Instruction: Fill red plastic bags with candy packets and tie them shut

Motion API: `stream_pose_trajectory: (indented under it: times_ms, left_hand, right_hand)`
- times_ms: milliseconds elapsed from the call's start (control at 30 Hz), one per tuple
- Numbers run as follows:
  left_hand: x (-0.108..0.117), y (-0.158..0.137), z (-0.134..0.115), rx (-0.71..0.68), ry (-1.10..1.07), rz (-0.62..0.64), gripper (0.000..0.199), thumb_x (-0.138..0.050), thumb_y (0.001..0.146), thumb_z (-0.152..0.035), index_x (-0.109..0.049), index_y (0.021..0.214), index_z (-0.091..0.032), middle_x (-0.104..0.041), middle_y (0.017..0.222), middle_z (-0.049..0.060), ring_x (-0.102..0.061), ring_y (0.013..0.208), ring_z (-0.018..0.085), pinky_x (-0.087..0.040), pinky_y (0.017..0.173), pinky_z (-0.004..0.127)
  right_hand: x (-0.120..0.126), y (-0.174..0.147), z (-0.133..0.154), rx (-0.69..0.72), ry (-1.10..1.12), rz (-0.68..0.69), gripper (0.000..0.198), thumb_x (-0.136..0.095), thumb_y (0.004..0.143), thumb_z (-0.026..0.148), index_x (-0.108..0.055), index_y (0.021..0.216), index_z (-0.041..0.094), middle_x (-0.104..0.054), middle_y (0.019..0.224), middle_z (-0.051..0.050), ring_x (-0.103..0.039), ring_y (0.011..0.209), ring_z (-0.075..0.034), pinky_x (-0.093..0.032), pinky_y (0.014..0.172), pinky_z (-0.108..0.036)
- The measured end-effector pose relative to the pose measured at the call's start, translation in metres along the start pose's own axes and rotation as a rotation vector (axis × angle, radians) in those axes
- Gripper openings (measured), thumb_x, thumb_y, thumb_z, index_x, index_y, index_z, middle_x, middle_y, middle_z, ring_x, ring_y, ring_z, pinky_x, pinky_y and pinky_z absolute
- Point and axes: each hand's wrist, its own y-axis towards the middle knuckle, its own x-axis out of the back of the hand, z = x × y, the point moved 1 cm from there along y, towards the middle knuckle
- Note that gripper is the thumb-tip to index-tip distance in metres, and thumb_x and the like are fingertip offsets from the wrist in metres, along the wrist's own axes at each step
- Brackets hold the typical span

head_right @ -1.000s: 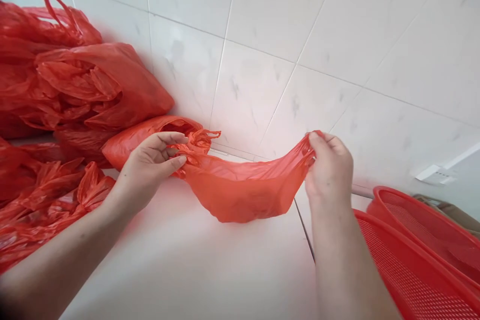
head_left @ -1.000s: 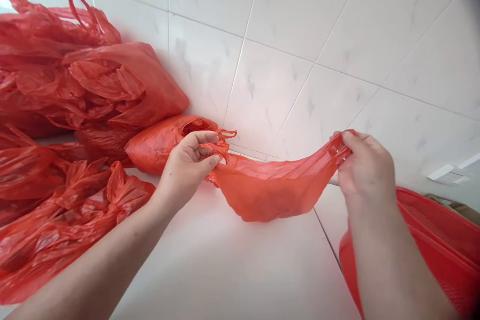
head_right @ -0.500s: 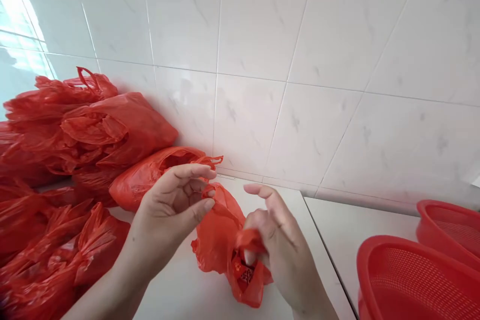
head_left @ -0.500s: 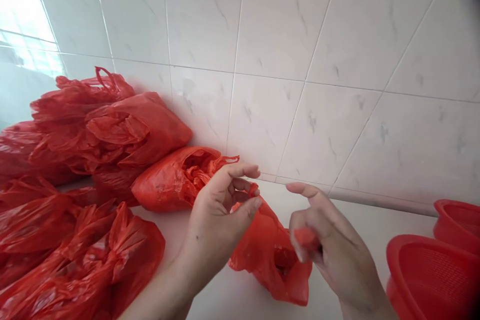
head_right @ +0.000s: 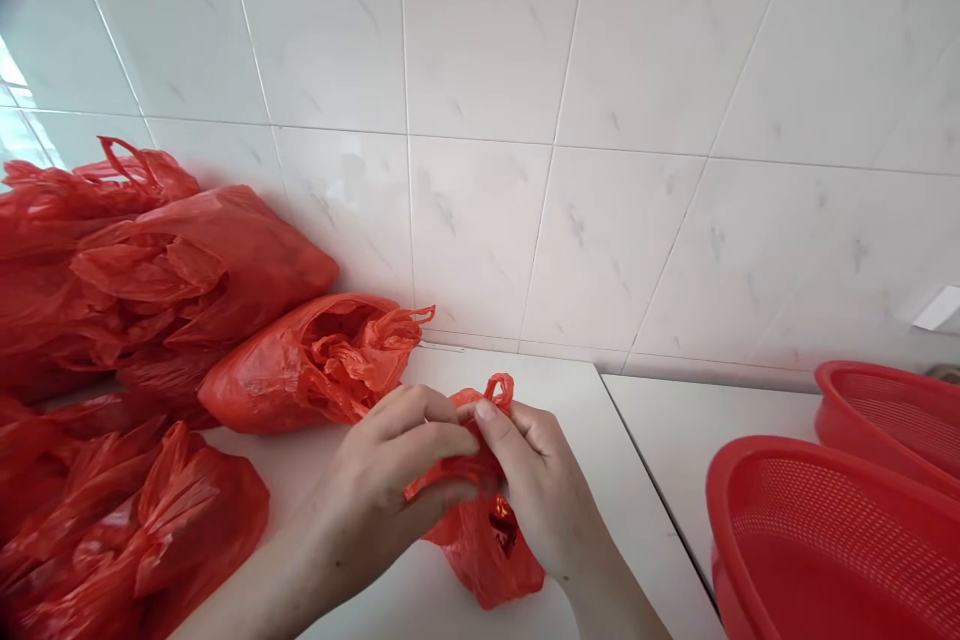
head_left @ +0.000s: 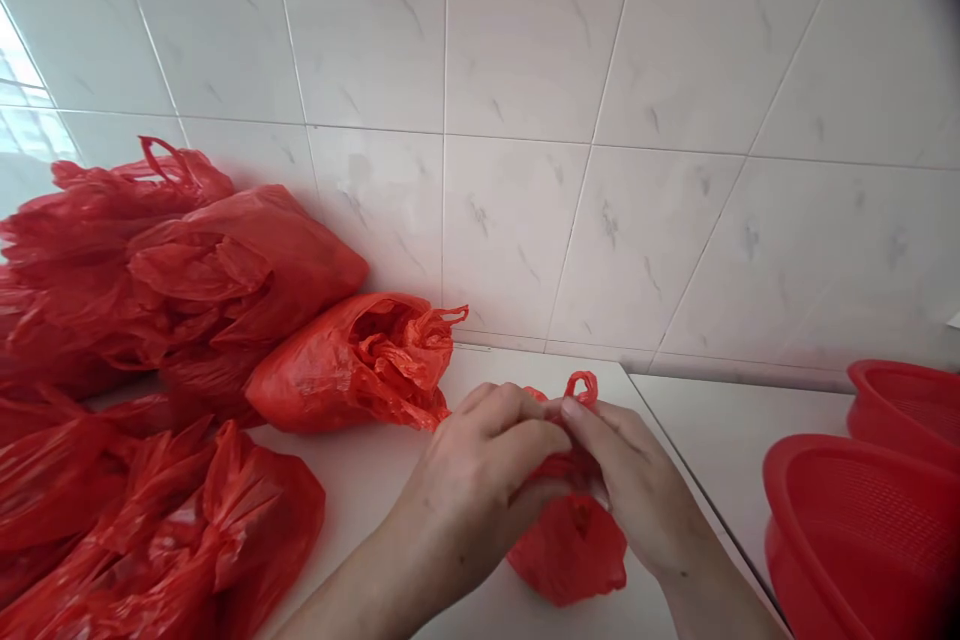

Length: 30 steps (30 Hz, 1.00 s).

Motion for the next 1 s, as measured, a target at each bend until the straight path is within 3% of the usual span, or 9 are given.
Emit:
stream_pose_trajectory:
  times_ms: [67,167,300,367,467,567,633,800,1000]
  left_hand:
    - [-0.005,-0.001,0.005,0.026,0.035,0.005,0.013,-0.057,0.084,-0.009,-0.062,0.08,-0.02,-0.057,0.079,0.0,-0.053,0.071,0.012,-0.045,0.066,0.024]
    - [-0.009,0.0,0.013,0.215,-0.006,-0.022,0.017,-0.055,0.082,-0.006,-0.057,0.073,-0.02,-0.056,0.079,0.001,-0.053,0.075,0.013,-0.043,0.065,0.024]
    - [-0.009,0.0,0.016,0.374,-0.162,0.031,0.015,-0.048,0.085,-0.009,-0.052,0.076,-0.021,-0.06,0.099,0.002,-0.054,0.096,0.017,-0.043,0.077,0.028]
    - [-0.011,-0.001,0.016,0.475,-0.229,0.118,0.014,-0.043,0.087,-0.014,-0.049,0.077,-0.022,-0.06,0.086,-0.001,-0.054,0.081,0.014,-0.041,0.066,0.024]
    - [-0.014,-0.003,0.015,0.607,-0.241,0.165,0.013,-0.041,0.089,-0.02,-0.044,0.077,-0.023,-0.05,0.066,-0.006,-0.043,0.059,0.011,-0.032,0.053,0.022]
    - [-0.015,-0.003,0.015,0.639,-0.205,0.157,0.012,-0.041,0.088,-0.022,-0.043,0.076,-0.022,-0.047,0.061,-0.007,-0.039,0.056,0.01,-0.03,0.051,0.022]
    - [-0.015,-0.002,0.015,0.636,-0.176,0.156,0.012,-0.041,0.088,-0.024,-0.044,0.076,-0.022,-0.047,0.061,-0.006,-0.039,0.056,0.011,-0.029,0.05,0.022]
    - [-0.013,-0.002,0.015,0.594,-0.103,0.131,0.008,-0.046,0.086,-0.025,-0.048,0.079,-0.022,-0.054,0.067,-0.005,-0.047,0.06,0.012,-0.033,0.054,0.023]
    - [-0.011,0.0,0.017,0.538,0.013,0.151,0.007,-0.051,0.082,-0.02,-0.05,0.075,-0.022,-0.059,0.071,-0.005,-0.05,0.062,0.013,-0.035,0.055,0.024]
  right_hand:
    - [0.006,0.001,-0.001,0.01,-0.042,0.04,0.05,-0.043,0.09,0.058,-0.067,0.098,0.014,-0.046,0.058,0.001,-0.038,0.051,-0.009,-0.029,0.046,-0.023]
    - [0.022,0.003,-0.006,0.041,-0.075,0.175,0.054,-0.04,0.093,0.054,-0.06,0.123,0.015,-0.056,0.063,-0.001,-0.047,0.05,-0.01,-0.039,0.053,-0.026]
    - [0.039,0.005,-0.012,0.207,-0.096,0.379,0.049,-0.041,0.092,0.053,-0.068,0.114,0.018,-0.052,0.064,-0.001,-0.048,0.056,-0.011,-0.041,0.057,-0.026]
    - [0.042,0.004,-0.011,0.228,-0.151,0.346,0.046,-0.038,0.094,0.05,-0.071,0.104,0.02,-0.055,0.069,-0.002,-0.05,0.064,-0.012,-0.043,0.063,-0.027]
    - [0.037,0.003,-0.006,0.089,-0.267,0.225,0.027,-0.051,0.087,0.034,-0.067,0.107,0.025,-0.06,0.082,-0.001,-0.053,0.071,-0.013,-0.045,0.067,-0.027]
    - [0.03,0.005,-0.002,-0.018,-0.404,-0.005,0.038,-0.058,0.078,0.025,-0.061,0.116,0.029,-0.059,0.084,0.001,-0.056,0.073,-0.013,-0.046,0.064,-0.025]
    - [0.024,0.007,0.001,-0.037,-0.463,-0.12,0.033,-0.057,0.078,0.027,-0.065,0.11,0.029,-0.062,0.087,0.0,-0.058,0.077,-0.015,-0.047,0.067,-0.026]
    - [0.015,0.012,0.0,-0.031,-0.412,-0.097,0.021,-0.048,0.083,0.029,-0.068,0.081,0.024,-0.067,0.082,0.0,-0.059,0.079,-0.017,-0.045,0.068,-0.028]
    - [0.023,0.019,-0.016,-0.015,-0.04,-0.033,0.026,-0.056,0.08,0.029,-0.067,0.102,0.021,-0.068,0.099,-0.004,-0.061,0.088,-0.017,-0.047,0.082,-0.032]
